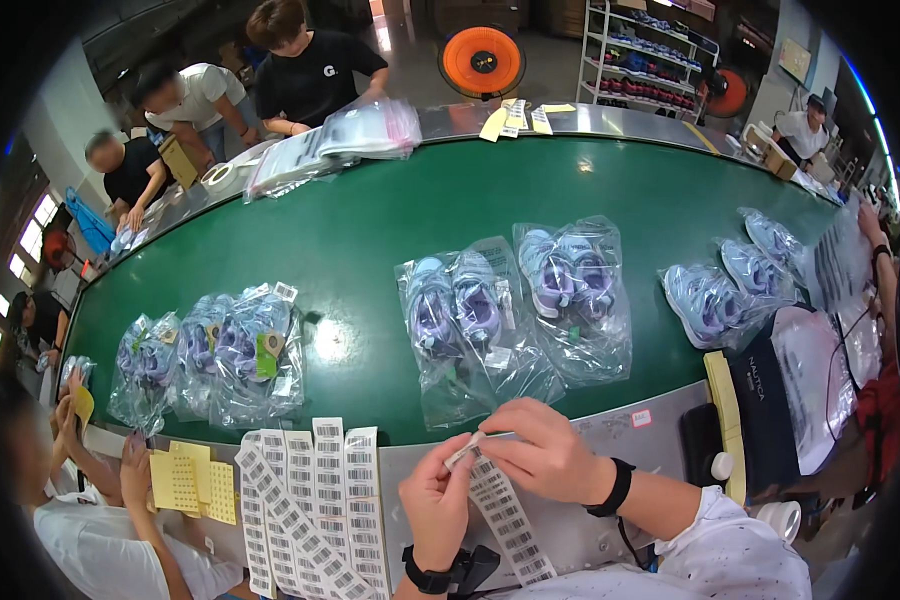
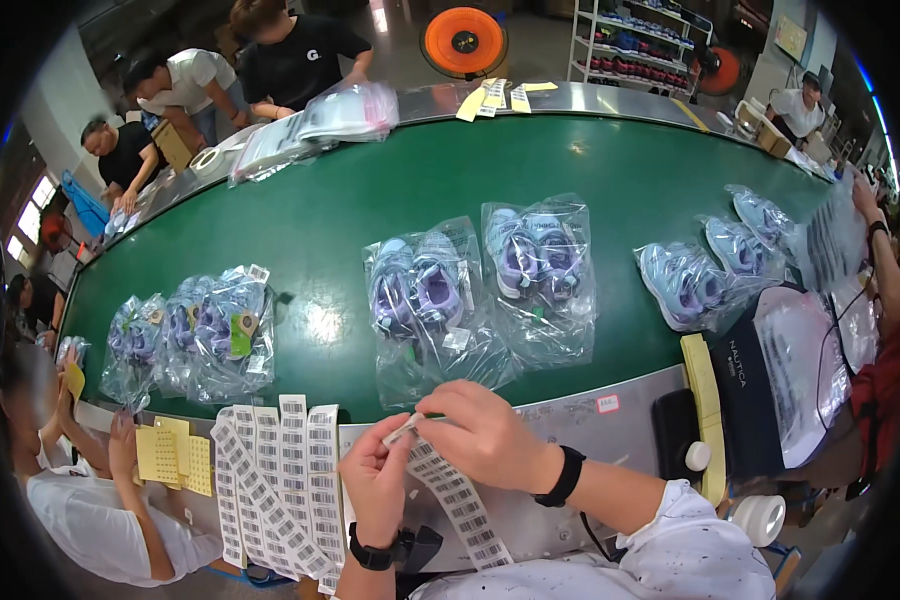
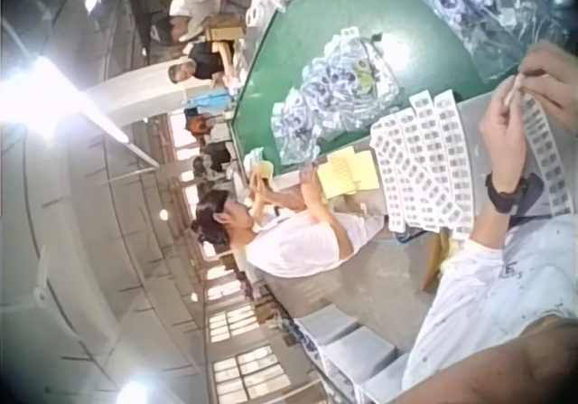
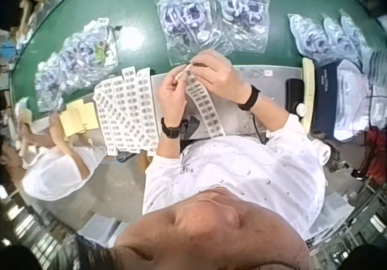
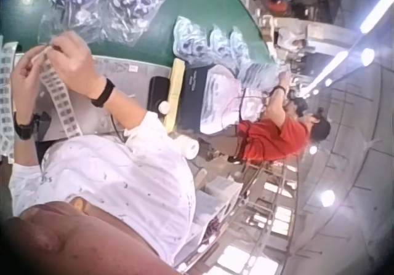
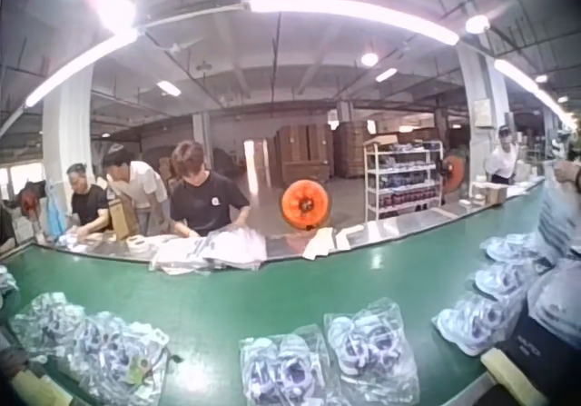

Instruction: The person stands at a green conveyor belt in a warehouse, applying barcode stickers to plastic-wrapped packages of purple sandals. They peel a label from a sheet, place it on a package, and move the package down the line. Other workers are visible in the background performing similar tasks.

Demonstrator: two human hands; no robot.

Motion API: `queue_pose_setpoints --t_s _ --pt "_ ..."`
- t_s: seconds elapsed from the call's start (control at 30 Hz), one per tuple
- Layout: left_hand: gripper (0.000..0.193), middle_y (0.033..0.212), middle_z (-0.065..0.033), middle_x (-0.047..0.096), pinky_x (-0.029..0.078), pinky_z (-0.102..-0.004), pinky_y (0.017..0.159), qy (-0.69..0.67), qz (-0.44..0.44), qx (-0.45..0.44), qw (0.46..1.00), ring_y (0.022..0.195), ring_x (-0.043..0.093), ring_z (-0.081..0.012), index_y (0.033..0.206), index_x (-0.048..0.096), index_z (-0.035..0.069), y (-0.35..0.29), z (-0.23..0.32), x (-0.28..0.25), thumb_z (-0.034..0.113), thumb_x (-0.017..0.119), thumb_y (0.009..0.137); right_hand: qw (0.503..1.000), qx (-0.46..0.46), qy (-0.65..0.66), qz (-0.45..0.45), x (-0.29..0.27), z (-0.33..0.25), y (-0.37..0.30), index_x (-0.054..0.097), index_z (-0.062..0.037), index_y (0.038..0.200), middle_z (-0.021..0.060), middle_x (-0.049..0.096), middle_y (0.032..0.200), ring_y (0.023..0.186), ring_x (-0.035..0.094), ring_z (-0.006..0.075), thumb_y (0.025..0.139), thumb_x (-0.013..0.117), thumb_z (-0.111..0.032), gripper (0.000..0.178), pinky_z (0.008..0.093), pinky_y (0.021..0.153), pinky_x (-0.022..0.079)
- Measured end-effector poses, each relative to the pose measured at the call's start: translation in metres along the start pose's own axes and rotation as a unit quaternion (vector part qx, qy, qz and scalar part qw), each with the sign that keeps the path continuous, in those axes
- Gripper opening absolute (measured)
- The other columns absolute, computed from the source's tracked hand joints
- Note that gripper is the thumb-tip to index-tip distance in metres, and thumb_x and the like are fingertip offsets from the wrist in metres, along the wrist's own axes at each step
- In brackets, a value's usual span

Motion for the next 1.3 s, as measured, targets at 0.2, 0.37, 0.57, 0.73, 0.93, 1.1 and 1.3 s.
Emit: queue_pose_setpoints --t_s 0.2,0.37,0.57,0.73,0.93,1.1,1.3 --pt "0.040 0.104 -0.0103 0.065 0.050 -0.0210 0.076 -0.039 -0.061 -0.050 0.996 0.091 0.063 -0.0110 0.125 0.051 -0.004 0.001 -0.011 0.014 -0.005 0.060 0.086 0.993 0.087 0.079 -0.022 -0.029 0.001 0.008 0.061 0.0000 0.084 0.0132 0.060 0.099 0.088 0.060 0.0274 0.077 0.066 0.000 0.009 0.0363 0.075 0.050" --pt "0.038 0.104 -0.0109 0.065 0.050 -0.0223 0.079 -0.036 -0.029 -0.095 0.994 0.092 0.063 -0.0120 0.124 0.051 -0.005 0.000 -0.040 -0.009 -0.004 0.059 0.087 0.921 0.275 0.275 0.027 -0.068 0.092 0.074 0.062 0.0006 0.086 0.0063 0.062 0.105 0.085 0.059 0.0122 0.084 0.065 -0.007 0.008 0.0254 0.076 0.046" --pt "0.036 0.106 -0.0134 0.064 0.050 -0.0233 0.077 -0.033 0.001 -0.060 0.998 0.092 0.063 -0.0139 0.122 0.053 -0.007 0.006 -0.083 0.005 -0.001 0.061 0.088 0.829 0.502 0.245 0.013 -0.073 0.299 0.097 0.065 -0.0034 0.082 0.0054 0.065 0.083 0.077 0.059 0.0153 0.080 0.067 -0.009 0.007 0.0340 0.074 0.047" --pt "0.037 0.107 -0.0131 0.063 0.050 -0.0244 0.079 -0.004 0.024 -0.058 0.998 0.094 0.062 -0.0146 0.124 0.050 -0.006 0.000 -0.079 0.004 -0.002 0.058 0.088 0.737 0.625 0.259 0.012 -0.015 0.381 0.088 0.063 0.0021 0.090 0.0164 0.063 0.098 0.079 0.061 0.0296 0.077 0.069 -0.006 0.016 0.0435 0.068 0.053" --pt "0.032 0.113 -0.0113 0.061 0.046 -0.0278 0.087 0.086 0.007 -0.138 0.987 0.101 0.058 -0.0165 0.123 0.053 -0.004 -0.004 -0.074 0.014 0.005 0.057 0.092 0.681 0.668 0.298 -0.032 0.030 0.416 0.068 0.058 0.0063 0.098 0.0208 0.063 0.097 0.076 0.065 0.0379 0.079 0.066 -0.003 0.023 0.0457 0.062 0.057" --pt "0.032 0.110 -0.0096 0.062 0.046 -0.0258 0.083 0.054 0.019 -0.139 0.989 0.096 0.059 -0.0144 0.123 0.054 -0.003 -0.007 -0.083 0.017 0.005 0.057 0.093 0.674 0.656 0.337 -0.042 0.048 0.413 0.070 0.056 0.0074 0.093 0.0207 0.064 0.087 0.078 0.068 0.0317 0.079 0.063 0.000 0.017 0.0465 0.062 0.058" --pt "0.032 0.105 -0.0072 0.062 0.046 -0.0229 0.076 0.112 -0.003 -0.151 0.982 0.089 0.058 -0.0110 0.124 0.054 -0.001 -0.006 -0.081 0.026 0.004 0.056 0.093 0.731 0.638 0.242 -0.018 0.039 0.431 0.064 0.055 0.0082 0.104 0.0198 0.066 0.085 0.074 0.068 0.0319 0.077 0.062 0.004 0.028 0.0464 0.060 0.058"
Point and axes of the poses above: each hand's wrist, its own y-axis towards the middle knuckle, its own x-axis out of the palm, z = x × y, the point moved 6 cm from there along y, towards the middle knuckle
